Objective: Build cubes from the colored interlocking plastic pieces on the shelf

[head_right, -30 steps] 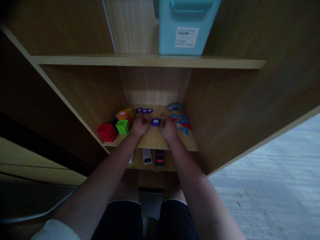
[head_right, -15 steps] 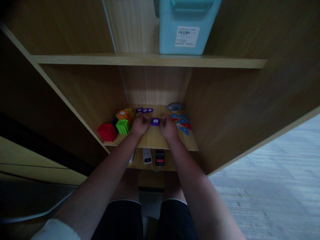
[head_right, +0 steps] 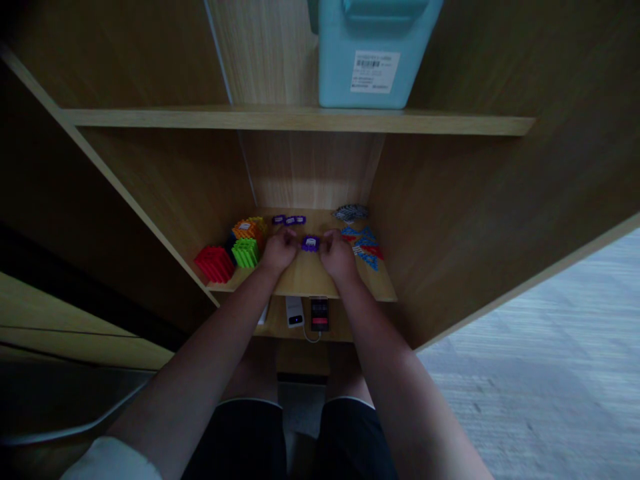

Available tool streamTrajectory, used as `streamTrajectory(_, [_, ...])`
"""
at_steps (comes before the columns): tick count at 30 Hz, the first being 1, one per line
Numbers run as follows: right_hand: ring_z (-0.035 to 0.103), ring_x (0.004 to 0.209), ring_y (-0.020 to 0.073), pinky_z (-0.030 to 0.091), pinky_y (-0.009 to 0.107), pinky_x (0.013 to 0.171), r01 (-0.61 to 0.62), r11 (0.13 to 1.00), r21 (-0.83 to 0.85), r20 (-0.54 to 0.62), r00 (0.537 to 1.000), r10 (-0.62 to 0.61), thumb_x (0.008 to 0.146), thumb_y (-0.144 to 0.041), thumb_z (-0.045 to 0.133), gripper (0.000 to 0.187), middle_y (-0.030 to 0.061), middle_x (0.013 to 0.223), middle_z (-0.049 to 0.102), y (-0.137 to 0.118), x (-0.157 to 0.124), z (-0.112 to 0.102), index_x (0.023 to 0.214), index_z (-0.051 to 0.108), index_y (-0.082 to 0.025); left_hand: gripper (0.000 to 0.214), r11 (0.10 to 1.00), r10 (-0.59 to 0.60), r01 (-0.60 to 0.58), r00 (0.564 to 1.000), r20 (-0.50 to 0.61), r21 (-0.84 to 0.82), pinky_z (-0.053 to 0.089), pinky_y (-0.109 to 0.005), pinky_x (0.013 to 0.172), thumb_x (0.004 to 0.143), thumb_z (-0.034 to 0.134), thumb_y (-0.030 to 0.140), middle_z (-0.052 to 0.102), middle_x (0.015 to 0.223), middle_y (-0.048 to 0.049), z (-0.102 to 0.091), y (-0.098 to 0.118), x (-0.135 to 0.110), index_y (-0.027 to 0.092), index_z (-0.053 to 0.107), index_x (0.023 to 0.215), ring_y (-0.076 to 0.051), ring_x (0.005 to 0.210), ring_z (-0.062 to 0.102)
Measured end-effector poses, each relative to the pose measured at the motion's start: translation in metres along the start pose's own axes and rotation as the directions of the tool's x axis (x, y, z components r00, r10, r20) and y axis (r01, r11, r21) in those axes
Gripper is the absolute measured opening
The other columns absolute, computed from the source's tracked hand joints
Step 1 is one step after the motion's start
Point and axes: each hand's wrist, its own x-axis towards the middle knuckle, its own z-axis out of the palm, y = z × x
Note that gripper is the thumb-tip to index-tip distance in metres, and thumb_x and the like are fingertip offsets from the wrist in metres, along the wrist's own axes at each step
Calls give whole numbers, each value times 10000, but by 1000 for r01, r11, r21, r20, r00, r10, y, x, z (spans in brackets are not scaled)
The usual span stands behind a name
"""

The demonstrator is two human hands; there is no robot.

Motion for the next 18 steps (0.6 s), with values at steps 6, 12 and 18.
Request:
streamTrajectory(6, [786, 939, 307, 588, 399, 887, -14, 1000, 18, -11, 1000, 14, 973, -263, 551, 315, 140, 1063, 828, -1, 0, 0, 1262, 650, -186, 196, 1000, -12, 12, 1000, -9, -4, 600, -360, 978, 946, 619, 101, 838, 1059, -81, -2, 1, -1, 207, 682, 1098, -245, 1020, 793])
streamTrajectory(12, [796, 985, 300, 594, 409, 930, -1, 996, 93, -12, 1000, 2, 955, -219, 550, 305, 135, 1082, 837, -2, 0, -2, 1246, 638, -197, 199, 999, 6, -7, 1000, -26, -39, 597, -342, 974, 963, 601, 101, 840, 1021, -67, -2, 0, -2, 212, 679, 1109, -221, 997, 800])
streamTrajectory(18, [797, 979, 300, 596, 416, 940, -5, 996, 89, 1, 1000, 5, 966, -223, 560, 289, 134, 1087, 839, -3, 0, -3, 1244, 639, -201, 212, 998, 1, -1, 1000, 1, -64, 600, -346, 976, 957, 586, 95, 841, 997, -58, -1, 0, -1, 219, 673, 1104, -225, 995, 804])
